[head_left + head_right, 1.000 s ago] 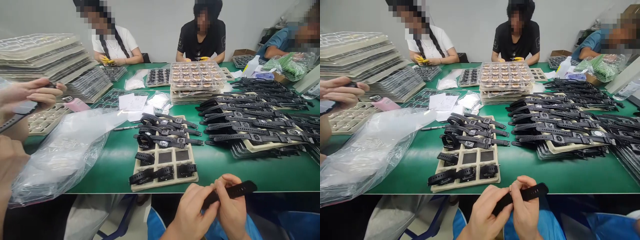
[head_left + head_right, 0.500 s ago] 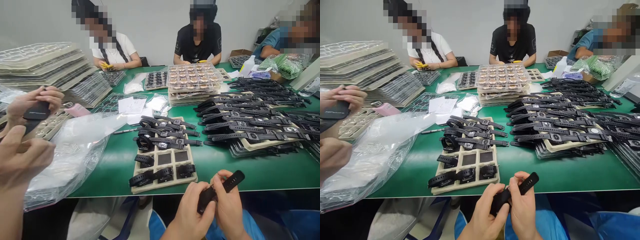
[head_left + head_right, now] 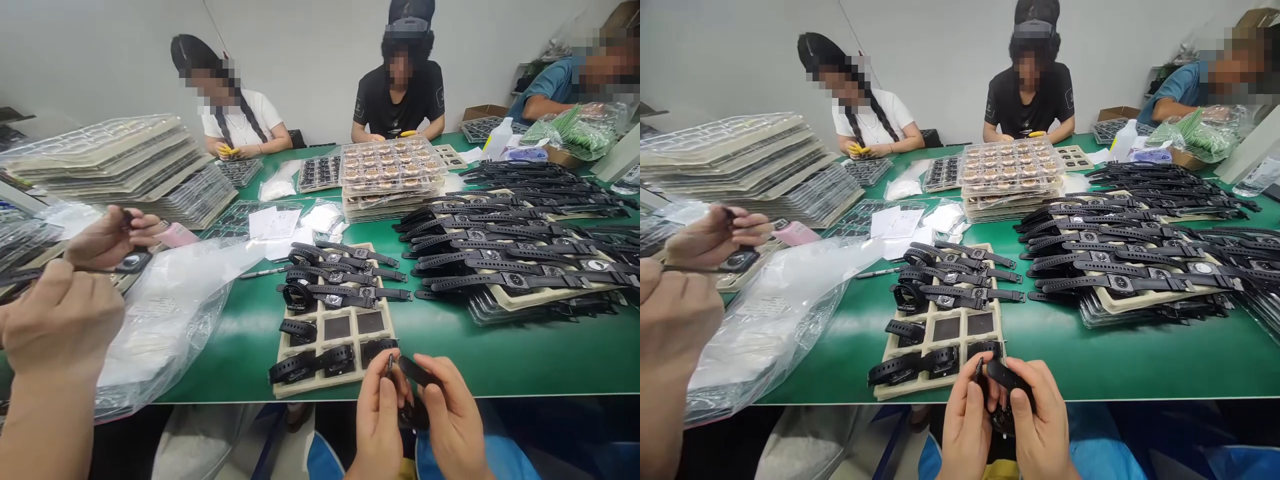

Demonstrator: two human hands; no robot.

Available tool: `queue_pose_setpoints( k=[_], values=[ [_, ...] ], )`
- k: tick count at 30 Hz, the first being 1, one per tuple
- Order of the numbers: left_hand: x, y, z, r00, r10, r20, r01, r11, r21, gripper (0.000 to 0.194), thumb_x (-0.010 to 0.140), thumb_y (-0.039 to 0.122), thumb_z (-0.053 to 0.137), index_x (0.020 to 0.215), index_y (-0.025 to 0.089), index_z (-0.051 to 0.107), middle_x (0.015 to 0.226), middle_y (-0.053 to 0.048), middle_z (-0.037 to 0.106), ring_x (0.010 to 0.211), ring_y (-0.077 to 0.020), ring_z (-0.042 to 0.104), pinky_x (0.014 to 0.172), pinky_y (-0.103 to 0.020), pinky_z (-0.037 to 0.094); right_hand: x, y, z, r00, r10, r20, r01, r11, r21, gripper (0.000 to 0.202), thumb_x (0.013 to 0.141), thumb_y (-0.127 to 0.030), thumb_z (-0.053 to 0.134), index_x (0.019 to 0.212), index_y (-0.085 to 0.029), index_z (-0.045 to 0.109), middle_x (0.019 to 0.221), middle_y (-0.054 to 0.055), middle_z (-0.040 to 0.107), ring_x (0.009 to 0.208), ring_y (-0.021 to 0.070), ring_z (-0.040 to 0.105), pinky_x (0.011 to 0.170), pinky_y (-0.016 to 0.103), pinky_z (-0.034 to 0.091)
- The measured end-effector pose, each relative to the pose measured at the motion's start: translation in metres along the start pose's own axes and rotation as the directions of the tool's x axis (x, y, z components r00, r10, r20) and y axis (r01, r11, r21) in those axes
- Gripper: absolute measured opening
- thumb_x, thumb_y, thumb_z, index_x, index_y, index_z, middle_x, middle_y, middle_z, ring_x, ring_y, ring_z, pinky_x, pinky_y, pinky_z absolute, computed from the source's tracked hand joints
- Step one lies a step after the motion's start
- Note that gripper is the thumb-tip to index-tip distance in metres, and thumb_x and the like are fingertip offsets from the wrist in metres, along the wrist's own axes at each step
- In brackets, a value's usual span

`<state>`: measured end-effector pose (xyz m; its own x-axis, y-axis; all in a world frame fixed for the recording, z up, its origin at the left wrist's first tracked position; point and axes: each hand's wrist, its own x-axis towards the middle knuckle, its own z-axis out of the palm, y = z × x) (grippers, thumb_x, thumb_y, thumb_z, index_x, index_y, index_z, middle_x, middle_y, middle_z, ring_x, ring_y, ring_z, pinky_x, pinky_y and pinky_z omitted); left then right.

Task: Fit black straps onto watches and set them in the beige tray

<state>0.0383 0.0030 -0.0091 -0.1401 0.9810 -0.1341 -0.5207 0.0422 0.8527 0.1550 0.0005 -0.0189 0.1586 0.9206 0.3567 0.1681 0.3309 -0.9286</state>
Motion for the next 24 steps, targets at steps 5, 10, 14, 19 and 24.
queue_pose_setpoints(
  k=[5, 10, 14, 19, 24],
  values=[
    [-0.002, -0.002, -0.004, 1.000, -0.017, 0.024, 0.016, 0.999, 0.048, 0.043, 0.091, 0.052, 0.072, 0.120, 0.021, 0.077, 0.082, -0.005, 0.075, 0.066, -0.0115, 0.062, 0.064, -0.019, 0.055, 0.005, -0.006, 0.004, 0.999, -0.011, 0.036, 0.011, 1.000, -0.004, 0.024, 0.103, -0.029, 0.059, 0.121, -0.030, 0.075, 0.088, 0.004, 0.069, 0.071, 0.0193, 0.068, 0.063, 0.029, 0.057],
    [-0.002, 0.000, -0.006, 0.998, -0.004, 0.068, -0.011, 0.977, 0.215, 0.050, 0.095, 0.057, 0.064, 0.123, 0.018, 0.077, 0.081, -0.008, 0.077, 0.063, -0.0126, 0.063, 0.061, -0.020, 0.055, 0.007, -0.010, 0.002, 0.998, -0.056, -0.010, 0.056, 0.998, -0.005, 0.022, 0.103, -0.030, 0.059, 0.116, -0.029, 0.077, 0.083, 0.004, 0.068, 0.068, 0.0181, 0.066, 0.060, 0.027, 0.055],
    [0.002, 0.007, -0.009, 0.986, 0.076, 0.145, -0.134, 0.882, 0.451, 0.049, 0.099, 0.056, 0.058, 0.124, 0.018, 0.077, 0.112, -0.015, 0.080, 0.089, -0.0233, 0.075, 0.081, -0.031, 0.063, 0.004, -0.004, -0.002, 1.000, -0.026, 0.002, 0.026, 0.999, -0.030, 0.022, 0.102, -0.031, 0.061, 0.114, -0.028, 0.079, 0.085, 0.005, 0.068, 0.071, 0.0189, 0.066, 0.060, 0.027, 0.056],
    [0.005, 0.007, -0.015, 0.958, 0.126, 0.258, -0.250, 0.807, 0.535, 0.041, 0.100, 0.049, 0.059, 0.126, 0.022, 0.077, 0.126, -0.014, 0.077, 0.114, -0.0270, 0.073, 0.102, -0.037, 0.059, 0.005, -0.002, 0.000, 1.000, 0.013, -0.016, -0.014, 1.000, -0.020, 0.019, 0.100, -0.029, 0.065, 0.112, -0.028, 0.079, 0.091, 0.006, 0.072, 0.079, 0.0209, 0.070, 0.066, 0.029, 0.059],
    [-0.003, -0.010, -0.020, 0.997, 0.030, 0.076, -0.056, 0.923, 0.380, 0.050, 0.096, 0.057, 0.061, 0.128, 0.020, 0.075, 0.129, -0.015, 0.075, 0.113, -0.0284, 0.074, 0.097, -0.034, 0.061, 0.006, -0.007, 0.007, 1.000, -0.010, 0.020, 0.010, 1.000, 0.018, 0.018, 0.100, -0.029, 0.063, 0.110, -0.028, 0.078, 0.086, 0.004, 0.071, 0.073, 0.0190, 0.070, 0.063, 0.026, 0.059]
  ],
)
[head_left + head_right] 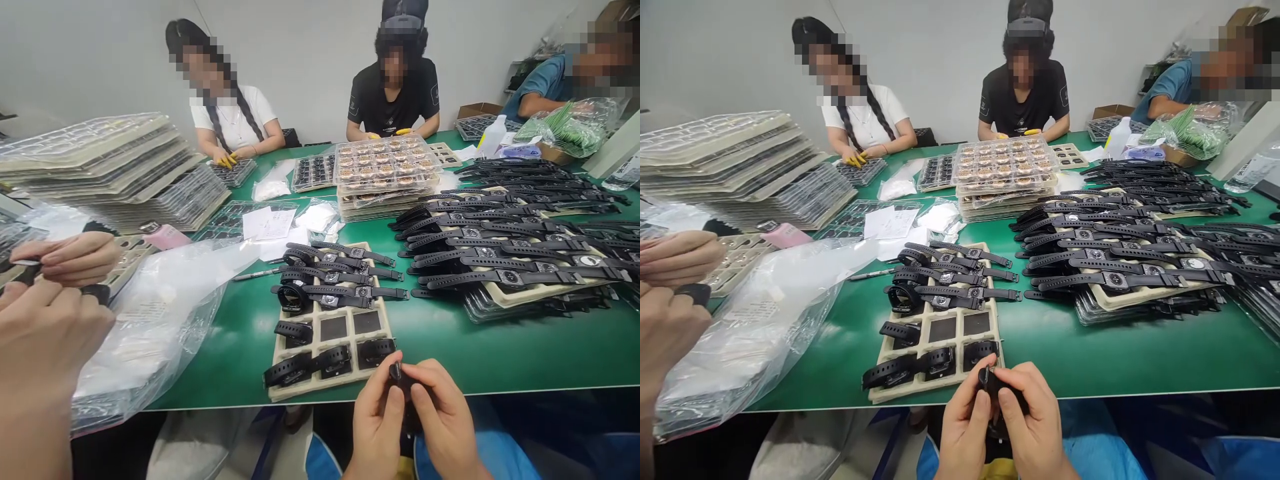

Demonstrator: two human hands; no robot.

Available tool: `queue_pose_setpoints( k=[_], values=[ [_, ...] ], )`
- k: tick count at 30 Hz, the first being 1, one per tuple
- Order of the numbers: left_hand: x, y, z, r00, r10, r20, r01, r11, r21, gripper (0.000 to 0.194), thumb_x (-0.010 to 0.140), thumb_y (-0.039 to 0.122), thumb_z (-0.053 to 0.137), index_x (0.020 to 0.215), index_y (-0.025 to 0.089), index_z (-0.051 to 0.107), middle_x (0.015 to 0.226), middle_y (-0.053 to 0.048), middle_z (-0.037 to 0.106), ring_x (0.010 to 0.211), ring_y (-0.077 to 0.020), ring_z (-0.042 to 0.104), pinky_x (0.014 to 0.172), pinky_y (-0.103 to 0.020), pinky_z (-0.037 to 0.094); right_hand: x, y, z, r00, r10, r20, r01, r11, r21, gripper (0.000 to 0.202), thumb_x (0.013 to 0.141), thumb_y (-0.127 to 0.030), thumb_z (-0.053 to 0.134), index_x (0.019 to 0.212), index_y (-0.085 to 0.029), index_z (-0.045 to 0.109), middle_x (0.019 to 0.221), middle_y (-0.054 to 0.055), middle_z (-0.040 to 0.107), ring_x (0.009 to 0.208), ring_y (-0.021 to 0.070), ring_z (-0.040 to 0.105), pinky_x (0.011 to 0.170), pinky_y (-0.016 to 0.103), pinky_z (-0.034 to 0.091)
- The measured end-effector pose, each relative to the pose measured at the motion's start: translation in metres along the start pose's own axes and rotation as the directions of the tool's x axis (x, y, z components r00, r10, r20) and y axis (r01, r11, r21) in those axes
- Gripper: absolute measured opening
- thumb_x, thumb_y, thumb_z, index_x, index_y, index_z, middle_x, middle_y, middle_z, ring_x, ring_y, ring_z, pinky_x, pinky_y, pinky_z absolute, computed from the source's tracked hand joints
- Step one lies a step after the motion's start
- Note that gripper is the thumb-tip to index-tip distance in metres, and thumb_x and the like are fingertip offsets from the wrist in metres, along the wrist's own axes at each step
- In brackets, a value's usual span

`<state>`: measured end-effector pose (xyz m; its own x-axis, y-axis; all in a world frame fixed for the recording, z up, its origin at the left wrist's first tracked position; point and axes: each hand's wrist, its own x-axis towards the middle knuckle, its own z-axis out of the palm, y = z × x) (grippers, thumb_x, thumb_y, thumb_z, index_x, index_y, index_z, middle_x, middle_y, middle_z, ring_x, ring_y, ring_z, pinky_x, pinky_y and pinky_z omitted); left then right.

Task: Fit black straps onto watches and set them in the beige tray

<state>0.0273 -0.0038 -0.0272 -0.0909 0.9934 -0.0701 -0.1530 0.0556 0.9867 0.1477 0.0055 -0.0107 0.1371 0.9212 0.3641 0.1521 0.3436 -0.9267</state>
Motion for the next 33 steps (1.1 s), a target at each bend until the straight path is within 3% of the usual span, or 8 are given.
queue_pose_setpoints(
  k=[6, 12, 17, 20, 22, 26, 30, 33],
  values=[
    [0.007, 0.008, -0.004, 0.998, -0.011, 0.063, 0.007, 0.999, 0.053, 0.047, 0.092, 0.055, 0.069, 0.121, 0.020, 0.078, 0.124, -0.014, 0.078, 0.114, -0.0293, 0.073, 0.103, -0.036, 0.058, -0.008, 0.005, 0.008, 0.988, 0.079, -0.134, -0.067, 0.994, 0.090, 0.002, 0.098, -0.026, 0.067, 0.100, -0.026, 0.068, 0.087, 0.001, 0.066, 0.076, 0.0162, 0.067, 0.068, 0.024, 0.058],
    [0.008, 0.020, 0.000, 0.982, -0.067, 0.178, 0.065, 0.998, 0.017, 0.051, 0.094, 0.059, 0.064, 0.122, 0.018, 0.078, 0.125, -0.015, 0.077, 0.110, -0.0293, 0.073, 0.099, -0.037, 0.059, -0.014, 0.011, 0.007, 0.974, 0.192, -0.118, -0.142, 0.929, 0.341, 0.016, 0.106, -0.028, 0.055, 0.091, -0.024, 0.062, 0.084, 0.001, 0.056, 0.067, 0.0145, 0.059, 0.056, 0.022, 0.053],
    [0.006, 0.016, 0.005, 0.990, -0.091, 0.104, 0.099, 0.992, -0.075, 0.058, 0.091, 0.066, 0.063, 0.116, 0.017, 0.079, 0.120, -0.015, 0.076, 0.104, -0.0273, 0.071, 0.087, -0.033, 0.058, -0.013, 0.006, 0.010, 0.987, 0.120, -0.111, -0.092, 0.970, 0.226, 0.011, 0.101, -0.024, 0.065, 0.090, -0.025, 0.064, 0.082, 0.000, 0.059, 0.070, 0.0146, 0.060, 0.061, 0.022, 0.053],
    [0.008, 0.020, 0.005, 0.979, -0.141, 0.147, 0.169, 0.963, -0.207, 0.055, 0.086, 0.067, 0.070, 0.101, 0.015, 0.079, 0.078, -0.005, 0.070, 0.063, -0.0120, 0.057, 0.059, -0.021, 0.048, -0.011, -0.001, 0.006, 0.998, 0.052, -0.033, -0.045, 0.982, 0.184, 0.014, 0.105, -0.029, 0.057, 0.094, -0.026, 0.065, 0.086, 0.001, 0.058, 0.074, 0.0163, 0.060, 0.064, 0.024, 0.053],
    [0.009, 0.024, 0.005, 0.939, -0.241, 0.245, 0.313, 0.892, -0.325, 0.055, 0.083, 0.068, 0.072, 0.092, 0.014, 0.076, 0.056, 0.006, 0.046, 0.048, -0.0050, 0.032, 0.047, -0.017, 0.030, -0.004, -0.008, -0.002, 0.999, 0.039, 0.019, -0.042, 0.987, 0.153, 0.020, 0.106, -0.035, 0.053, 0.096, -0.025, 0.067, 0.090, 0.003, 0.058, 0.080, 0.0187, 0.059, 0.069, 0.028, 0.054],
    [0.010, 0.029, 0.005, 0.837, -0.326, 0.440, 0.505, 0.769, -0.391, 0.057, 0.078, 0.069, 0.076, 0.071, 0.015, 0.059, 0.052, 0.010, 0.029, 0.046, -0.0035, 0.018, 0.045, -0.017, 0.017, 0.023, -0.024, -0.020, 0.974, 0.158, 0.165, -0.168, 0.985, 0.046, 0.018, 0.101, -0.032, 0.061, 0.113, -0.027, 0.072, 0.094, 0.004, 0.060, 0.085, 0.0205, 0.061, 0.075, 0.031, 0.053],
    [0.007, 0.025, 0.004, 0.793, -0.312, 0.523, 0.530, 0.776, -0.342, 0.064, 0.076, 0.071, 0.077, 0.062, 0.018, 0.044, 0.050, 0.010, 0.027, 0.046, -0.0033, 0.018, 0.044, -0.019, 0.013, 0.049, -0.040, -0.033, 0.811, 0.290, 0.508, -0.302, 0.951, -0.061, 0.018, 0.095, -0.029, 0.068, 0.081, -0.025, 0.079, 0.082, 0.001, 0.060, 0.073, 0.0180, 0.059, 0.064, 0.028, 0.048],
    [0.005, 0.022, 0.005, 0.778, -0.328, 0.536, 0.554, 0.761, -0.337, 0.061, 0.080, 0.070, 0.074, 0.064, 0.018, 0.045, 0.051, 0.011, 0.026, 0.046, -0.0033, 0.016, 0.044, -0.019, 0.012, 0.054, -0.046, -0.035, 0.827, 0.324, 0.459, -0.322, 0.943, -0.084, 0.025, 0.092, -0.029, 0.070, 0.069, -0.023, 0.078, 0.074, 0.001, 0.058, 0.068, 0.0173, 0.057, 0.060, 0.028, 0.047]
  ],
)
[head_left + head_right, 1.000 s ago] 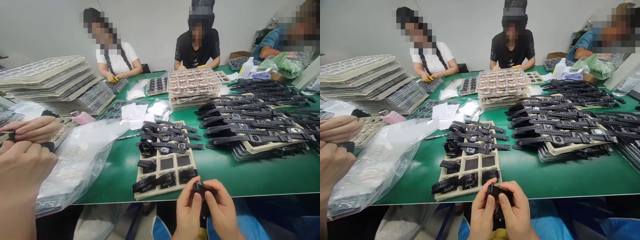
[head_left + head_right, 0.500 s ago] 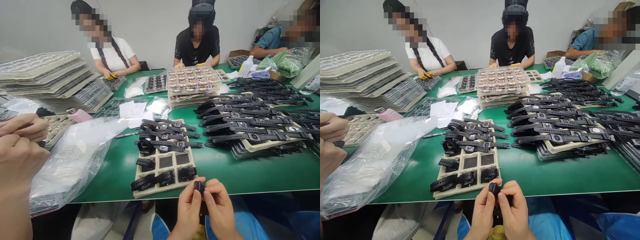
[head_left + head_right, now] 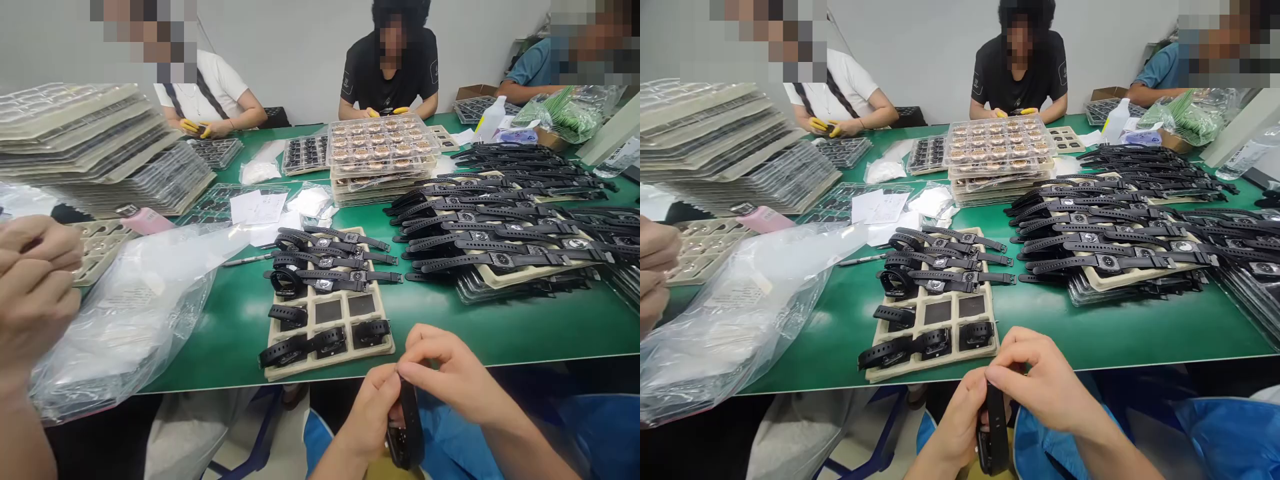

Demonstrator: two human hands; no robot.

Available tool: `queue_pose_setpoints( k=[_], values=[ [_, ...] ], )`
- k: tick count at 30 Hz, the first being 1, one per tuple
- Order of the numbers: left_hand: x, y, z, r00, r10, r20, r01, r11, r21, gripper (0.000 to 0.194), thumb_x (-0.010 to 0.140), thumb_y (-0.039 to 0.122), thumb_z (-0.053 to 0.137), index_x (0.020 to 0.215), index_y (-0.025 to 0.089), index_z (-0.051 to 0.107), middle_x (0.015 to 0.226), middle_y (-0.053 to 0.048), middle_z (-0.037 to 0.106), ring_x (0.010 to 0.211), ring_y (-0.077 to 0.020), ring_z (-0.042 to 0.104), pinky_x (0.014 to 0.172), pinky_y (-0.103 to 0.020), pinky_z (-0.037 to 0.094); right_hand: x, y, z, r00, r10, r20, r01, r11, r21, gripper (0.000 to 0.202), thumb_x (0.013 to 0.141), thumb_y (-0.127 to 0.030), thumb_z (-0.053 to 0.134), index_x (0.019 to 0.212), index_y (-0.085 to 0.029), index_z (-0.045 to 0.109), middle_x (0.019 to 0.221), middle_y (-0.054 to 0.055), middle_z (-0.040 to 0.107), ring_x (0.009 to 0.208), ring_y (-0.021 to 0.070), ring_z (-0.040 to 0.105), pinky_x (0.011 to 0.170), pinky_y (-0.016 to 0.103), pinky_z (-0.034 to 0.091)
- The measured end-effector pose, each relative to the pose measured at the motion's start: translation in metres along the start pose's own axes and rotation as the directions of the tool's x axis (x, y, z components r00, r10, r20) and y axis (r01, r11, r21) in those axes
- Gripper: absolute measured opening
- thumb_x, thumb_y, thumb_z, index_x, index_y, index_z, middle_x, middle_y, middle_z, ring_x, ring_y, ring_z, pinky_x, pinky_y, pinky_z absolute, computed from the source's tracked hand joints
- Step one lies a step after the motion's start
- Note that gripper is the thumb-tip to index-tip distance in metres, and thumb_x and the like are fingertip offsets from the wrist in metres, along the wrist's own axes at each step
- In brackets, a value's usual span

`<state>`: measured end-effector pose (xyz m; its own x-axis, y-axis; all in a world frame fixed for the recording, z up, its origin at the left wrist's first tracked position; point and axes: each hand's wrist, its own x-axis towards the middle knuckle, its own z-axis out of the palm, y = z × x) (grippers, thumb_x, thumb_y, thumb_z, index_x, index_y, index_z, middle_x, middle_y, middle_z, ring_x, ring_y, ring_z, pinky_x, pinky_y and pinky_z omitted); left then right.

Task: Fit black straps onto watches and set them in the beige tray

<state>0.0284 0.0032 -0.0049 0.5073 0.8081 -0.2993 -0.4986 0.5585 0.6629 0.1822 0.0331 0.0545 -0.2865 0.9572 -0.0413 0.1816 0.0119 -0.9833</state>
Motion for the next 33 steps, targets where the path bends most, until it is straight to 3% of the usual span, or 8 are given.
queue_pose_setpoints(
  k=[3, 7, 12, 15, 20, 25, 29, 33],
  values=[
    [0.001, -0.001, 0.001, 1.000, -0.019, 0.011, 0.020, 0.998, -0.057, 0.056, 0.081, 0.068, 0.073, 0.071, 0.017, 0.052, 0.052, 0.010, 0.028, 0.046, -0.0038, 0.017, 0.044, -0.019, 0.013, 0.000, 0.001, 0.005, 0.994, 0.024, -0.106, -0.016, 0.997, 0.073, 0.027, 0.092, -0.031, 0.070, 0.067, -0.022, 0.077, 0.072, 0.000, 0.056, 0.064, 0.0156, 0.057, 0.059, 0.028, 0.048],
    [0.001, -0.001, 0.000, 0.996, -0.053, 0.067, 0.058, 0.996, -0.072, 0.053, 0.079, 0.065, 0.077, 0.081, 0.013, 0.067, 0.053, 0.009, 0.033, 0.045, -0.0035, 0.020, 0.043, -0.019, 0.016, 0.004, 0.006, 0.011, 0.982, 0.117, -0.151, -0.075, 0.962, 0.261, 0.033, 0.089, -0.039, 0.073, 0.063, -0.019, 0.073, 0.073, -0.002, 0.053, 0.050, 0.0098, 0.049, 0.049, 0.026, 0.041],
    [0.003, -0.010, -0.006, 0.996, -0.041, 0.075, 0.042, 0.999, -0.023, 0.056, 0.077, 0.067, 0.076, 0.077, 0.011, 0.071, 0.048, 0.007, 0.040, 0.042, -0.0050, 0.028, 0.042, -0.020, 0.019, 0.014, 0.009, 0.012, 0.921, 0.092, -0.378, -0.017, 0.980, 0.196, 0.030, 0.089, -0.041, 0.073, 0.067, -0.020, 0.071, 0.073, 0.000, 0.054, 0.069, 0.0157, 0.054, 0.062, 0.027, 0.043],
    [0.003, -0.012, -0.004, 0.992, -0.049, 0.115, 0.061, 0.993, -0.103, 0.052, 0.080, 0.063, 0.075, 0.077, 0.011, 0.070, 0.047, 0.008, 0.038, 0.040, -0.0048, 0.026, 0.041, -0.020, 0.019, 0.020, 0.011, 0.010, 0.890, 0.094, -0.447, 0.000, 0.979, 0.206, 0.031, 0.088, -0.043, 0.072, 0.067, -0.021, 0.069, 0.069, -0.002, 0.051, 0.066, 0.0151, 0.049, 0.062, 0.027, 0.040],
    [0.003, -0.011, 0.005, 0.987, -0.015, 0.160, 0.053, 0.970, -0.236, 0.042, 0.086, 0.052, 0.073, 0.079, 0.010, 0.071, 0.049, 0.008, 0.039, 0.041, -0.0039, 0.027, 0.045, -0.018, 0.028, 0.024, 0.013, 0.010, 0.895, 0.124, -0.429, -0.012, 0.967, 0.253, 0.029, 0.088, -0.043, 0.072, 0.070, -0.021, 0.069, 0.069, -0.003, 0.050, 0.064, 0.0144, 0.045, 0.062, 0.027, 0.038],
    [0.004, -0.020, 0.004, 0.990, 0.041, 0.136, 0.004, 0.950, -0.313, 0.041, 0.090, 0.050, 0.066, 0.081, 0.010, 0.069, 0.058, 0.002, 0.048, 0.059, -0.0154, 0.059, 0.060, -0.030, 0.056, 0.023, 0.014, 0.014, 0.889, 0.133, -0.437, -0.016, 0.965, 0.261, 0.027, 0.090, -0.041, 0.071, 0.072, -0.021, 0.069, 0.069, -0.003, 0.051, 0.064, 0.0135, 0.045, 0.062, 0.026, 0.039],
    [0.003, -0.027, -0.002, 0.975, 0.000, 0.220, 0.088, 0.916, -0.391, 0.040, 0.098, 0.050, 0.055, 0.089, 0.012, 0.067, 0.073, -0.001, 0.056, 0.053, -0.0136, 0.061, 0.039, -0.020, 0.049, 0.022, 0.015, 0.016, 0.886, 0.165, -0.433, -0.018, 0.946, 0.323, 0.030, 0.089, -0.048, 0.072, 0.077, -0.020, 0.070, 0.070, -0.003, 0.053, 0.062, 0.0115, 0.046, 0.059, 0.023, 0.041],
    [0.004, -0.026, -0.004, 0.965, 0.081, 0.250, 0.022, 0.923, -0.385, 0.040, 0.103, 0.048, 0.049, 0.093, 0.013, 0.066, 0.070, -0.001, 0.060, 0.040, -0.0088, 0.054, 0.034, -0.017, 0.044, 0.012, 0.012, 0.018, 0.951, 0.261, -0.168, -0.158, 0.872, 0.464, 0.039, 0.091, -0.056, 0.070, 0.107, -0.021, 0.072, 0.066, -0.005, 0.055, 0.058, 0.0099, 0.050, 0.056, 0.019, 0.045]
  ],
)
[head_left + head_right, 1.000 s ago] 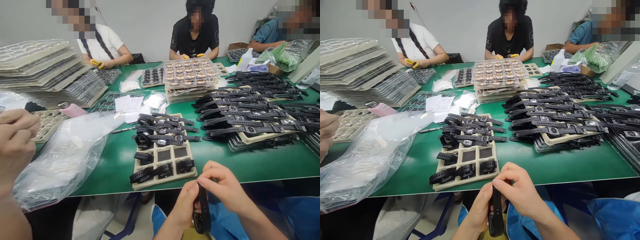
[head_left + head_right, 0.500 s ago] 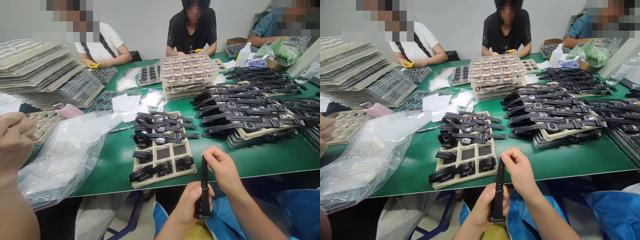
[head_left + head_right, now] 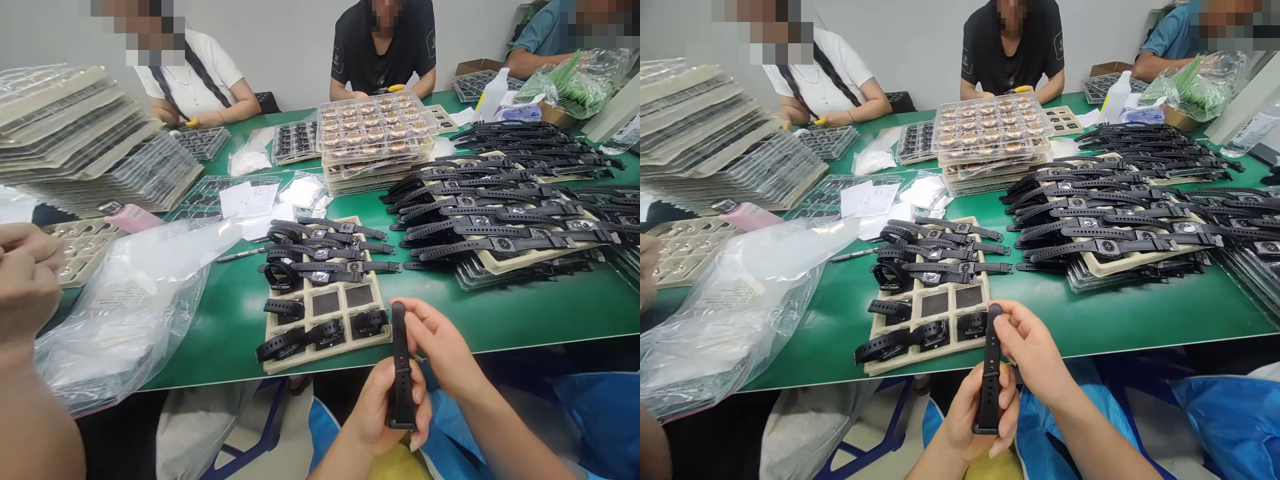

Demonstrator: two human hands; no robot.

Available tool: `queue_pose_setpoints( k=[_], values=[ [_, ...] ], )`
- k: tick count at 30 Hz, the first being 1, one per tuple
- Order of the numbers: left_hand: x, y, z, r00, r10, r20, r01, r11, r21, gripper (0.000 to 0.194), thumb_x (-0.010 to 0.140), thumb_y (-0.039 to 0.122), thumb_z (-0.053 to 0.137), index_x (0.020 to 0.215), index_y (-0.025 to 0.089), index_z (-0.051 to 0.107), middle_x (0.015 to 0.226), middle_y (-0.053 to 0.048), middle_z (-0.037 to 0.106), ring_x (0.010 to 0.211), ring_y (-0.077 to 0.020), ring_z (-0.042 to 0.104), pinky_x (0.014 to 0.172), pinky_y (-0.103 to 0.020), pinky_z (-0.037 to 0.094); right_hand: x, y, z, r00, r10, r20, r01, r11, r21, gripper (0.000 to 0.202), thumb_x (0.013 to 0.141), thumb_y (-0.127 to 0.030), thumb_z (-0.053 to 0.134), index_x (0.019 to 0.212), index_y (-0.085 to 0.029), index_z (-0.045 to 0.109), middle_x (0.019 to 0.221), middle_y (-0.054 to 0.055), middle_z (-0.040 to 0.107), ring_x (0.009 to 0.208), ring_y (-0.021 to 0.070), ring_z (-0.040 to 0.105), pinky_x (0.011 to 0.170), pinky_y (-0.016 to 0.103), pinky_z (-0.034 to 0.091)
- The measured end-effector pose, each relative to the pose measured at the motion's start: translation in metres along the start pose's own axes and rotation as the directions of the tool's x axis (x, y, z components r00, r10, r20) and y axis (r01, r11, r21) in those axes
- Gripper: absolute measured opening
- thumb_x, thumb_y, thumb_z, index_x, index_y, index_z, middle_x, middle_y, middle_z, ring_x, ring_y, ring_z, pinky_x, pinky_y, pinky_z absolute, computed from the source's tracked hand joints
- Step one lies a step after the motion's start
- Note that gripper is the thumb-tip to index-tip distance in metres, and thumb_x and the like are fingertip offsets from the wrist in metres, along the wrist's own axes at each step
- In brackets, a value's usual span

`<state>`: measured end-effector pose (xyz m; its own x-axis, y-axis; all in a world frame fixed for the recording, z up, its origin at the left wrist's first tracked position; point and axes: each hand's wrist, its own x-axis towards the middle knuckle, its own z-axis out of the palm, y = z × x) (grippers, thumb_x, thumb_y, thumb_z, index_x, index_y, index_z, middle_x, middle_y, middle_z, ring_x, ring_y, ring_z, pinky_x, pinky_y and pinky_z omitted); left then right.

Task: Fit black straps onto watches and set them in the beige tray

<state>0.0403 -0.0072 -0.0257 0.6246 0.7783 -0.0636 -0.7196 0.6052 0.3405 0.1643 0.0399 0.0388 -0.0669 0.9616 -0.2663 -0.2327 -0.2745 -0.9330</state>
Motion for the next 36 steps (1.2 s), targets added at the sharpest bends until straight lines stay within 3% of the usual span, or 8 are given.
queue_pose_setpoints(
  k=[3, 7, 12, 23, 30, 33, 36],
  values=[
    [0.003, 0.000, 0.002, 0.999, 0.041, -0.032, -0.040, 0.999, 0.024, 0.043, 0.101, 0.051, 0.054, 0.091, 0.011, 0.066, 0.068, -0.001, 0.061, 0.040, -0.0087, 0.055, 0.034, -0.017, 0.045, -0.010, 0.003, -0.001, 0.985, 0.120, 0.126, -0.117, 0.993, -0.028, 0.043, 0.090, -0.059, 0.071, 0.106, -0.019, 0.069, 0.070, -0.003, 0.062, 0.056, 0.0093, 0.056, 0.053, 0.018, 0.049],
    [0.005, -0.005, 0.004, 0.998, 0.037, -0.060, -0.036, 0.999, 0.017, 0.046, 0.097, 0.055, 0.060, 0.088, 0.010, 0.067, 0.064, -0.001, 0.060, 0.040, -0.0095, 0.055, 0.033, -0.017, 0.045, -0.019, 0.010, 0.003, 0.973, 0.226, 0.039, -0.224, 0.974, -0.043, 0.052, 0.086, -0.069, 0.069, 0.083, -0.017, 0.064, 0.044, -0.010, 0.045, 0.033, 0.0057, 0.045, 0.033, 0.013, 0.036],
    [0.004, -0.009, 0.004, 0.998, 0.027, -0.063, -0.028, 1.000, -0.015, 0.048, 0.094, 0.057, 0.062, 0.084, 0.010, 0.068, 0.058, 0.001, 0.055, 0.039, -0.0089, 0.051, 0.034, -0.017, 0.043, -0.024, 0.010, 0.014, 0.978, 0.188, -0.088, -0.187, 0.982, 0.015, 0.054, 0.085, -0.071, 0.070, 0.087, -0.017, 0.064, 0.040, -0.012, 0.042, 0.029, 0.0041, 0.042, 0.030, 0.009, 0.033],
    [0.003, -0.007, 0.003, 0.998, 0.031, -0.048, -0.032, 0.999, -0.024, 0.047, 0.095, 0.054, 0.061, 0.081, 0.009, 0.069, 0.055, 0.001, 0.056, 0.038, -0.0087, 0.050, 0.035, -0.017, 0.042, -0.030, 0.004, 0.028, 0.963, 0.202, -0.180, -0.183, 0.976, 0.115, 0.053, 0.082, -0.068, 0.074, 0.090, -0.017, 0.063, 0.038, -0.013, 0.044, 0.025, 0.0047, 0.040, 0.027, 0.010, 0.033],
    [0.003, -0.009, 0.000, 0.998, 0.032, -0.058, -0.034, 0.999, -0.029, 0.049, 0.092, 0.054, 0.064, 0.075, 0.009, 0.068, 0.052, 0.001, 0.053, 0.037, -0.0086, 0.048, 0.033, -0.017, 0.040, -0.031, 0.002, 0.030, 0.960, 0.217, -0.176, -0.195, 0.972, 0.134, 0.052, 0.083, -0.068, 0.075, 0.091, -0.017, 0.063, 0.036, -0.011, 0.046, 0.026, 0.0056, 0.040, 0.028, 0.011, 0.033],
    [0.005, -0.009, -0.001, 0.996, 0.008, -0.084, -0.006, 1.000, 0.022, 0.050, 0.092, 0.057, 0.062, 0.072, 0.011, 0.065, 0.050, 0.002, 0.051, 0.035, -0.0079, 0.045, 0.032, -0.017, 0.039, -0.030, 0.004, 0.030, 0.961, 0.211, -0.181, -0.191, 0.974, 0.124, 0.052, 0.083, -0.069, 0.074, 0.090, -0.018, 0.064, 0.036, -0.011, 0.044, 0.028, 0.0050, 0.039, 0.030, 0.011, 0.032],
    [0.004, -0.001, 0.003, 0.994, 0.015, -0.105, 0.005, 0.982, 0.188, 0.058, 0.088, 0.067, 0.061, 0.069, 0.012, 0.064, 0.047, 0.003, 0.048, 0.033, -0.0082, 0.042, 0.032, -0.018, 0.036, -0.030, 0.010, 0.028, 0.963, 0.197, -0.181, -0.180, 0.978, 0.108, 0.050, 0.085, -0.068, 0.072, 0.088, -0.019, 0.065, 0.039, -0.011, 0.040, 0.031, 0.0050, 0.035, 0.031, 0.013, 0.028]
  ],
)
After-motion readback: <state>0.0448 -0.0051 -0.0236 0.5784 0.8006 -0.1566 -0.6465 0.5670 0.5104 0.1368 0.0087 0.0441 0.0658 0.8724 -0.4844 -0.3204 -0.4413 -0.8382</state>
